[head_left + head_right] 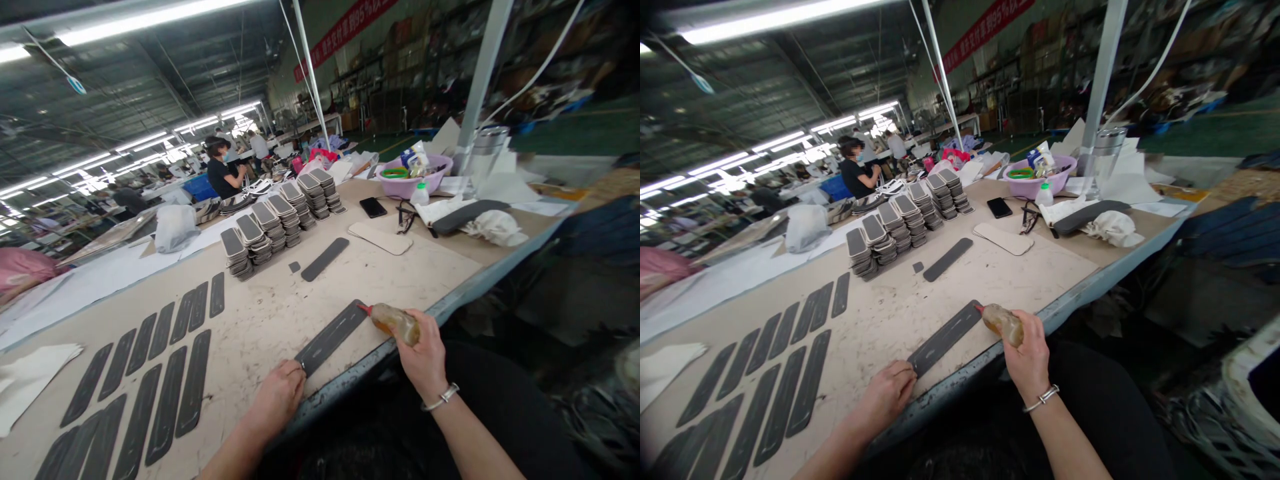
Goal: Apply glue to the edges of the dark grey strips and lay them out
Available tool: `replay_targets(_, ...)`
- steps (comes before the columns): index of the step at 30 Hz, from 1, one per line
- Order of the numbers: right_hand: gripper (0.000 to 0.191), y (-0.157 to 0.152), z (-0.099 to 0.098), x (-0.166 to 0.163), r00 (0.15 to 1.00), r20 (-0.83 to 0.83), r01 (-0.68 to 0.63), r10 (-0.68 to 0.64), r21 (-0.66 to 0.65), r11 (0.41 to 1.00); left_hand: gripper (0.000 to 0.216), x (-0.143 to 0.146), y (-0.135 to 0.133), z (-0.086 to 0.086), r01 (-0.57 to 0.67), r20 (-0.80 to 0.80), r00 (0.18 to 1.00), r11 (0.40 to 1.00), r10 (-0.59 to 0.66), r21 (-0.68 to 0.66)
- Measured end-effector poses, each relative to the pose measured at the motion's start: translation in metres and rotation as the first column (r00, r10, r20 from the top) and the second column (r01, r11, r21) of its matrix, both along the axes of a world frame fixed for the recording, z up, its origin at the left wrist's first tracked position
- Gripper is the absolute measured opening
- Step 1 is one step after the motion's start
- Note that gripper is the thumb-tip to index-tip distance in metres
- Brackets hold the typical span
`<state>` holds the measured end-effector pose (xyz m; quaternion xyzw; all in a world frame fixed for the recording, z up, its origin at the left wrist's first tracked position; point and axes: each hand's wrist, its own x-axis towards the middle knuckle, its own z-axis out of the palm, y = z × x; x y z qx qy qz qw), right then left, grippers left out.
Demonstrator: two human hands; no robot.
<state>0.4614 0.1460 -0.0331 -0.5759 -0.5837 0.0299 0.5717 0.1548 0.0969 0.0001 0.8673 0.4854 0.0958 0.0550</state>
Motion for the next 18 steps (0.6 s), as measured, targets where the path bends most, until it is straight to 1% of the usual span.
replay_targets(6, 0.029, -0.008, 0.003, 0.009, 1.000, -0.003, 0.028, -0.028, 0.001, 1.000, 0.020, 0.005, -0.001, 0.005, -0.018, -0.038, 0.999, 1.000, 0.018, -0.020)
replay_targets(10, 0.028, -0.014, 0.009, 0.012, 0.999, 0.029, 0.030, -0.031, 0.034, 0.999, 0.019, 0.006, -0.001, 0.005, -0.031, -0.041, 0.999, 0.999, 0.031, -0.008)
replay_targets(14, 0.030, -0.023, 0.013, 0.012, 0.999, 0.047, -0.020, 0.018, 0.034, 0.999, 0.016, 0.007, -0.001, 0.003, -0.035, -0.039, 0.999, 0.999, 0.034, -0.007)
replay_targets(18, 0.028, -0.034, 0.012, 0.002, 0.991, -0.006, -0.135, 0.135, 0.002, 0.991, 0.015, 0.006, -0.001, 0.002, -0.034, -0.039, 0.999, 0.999, 0.034, -0.013)
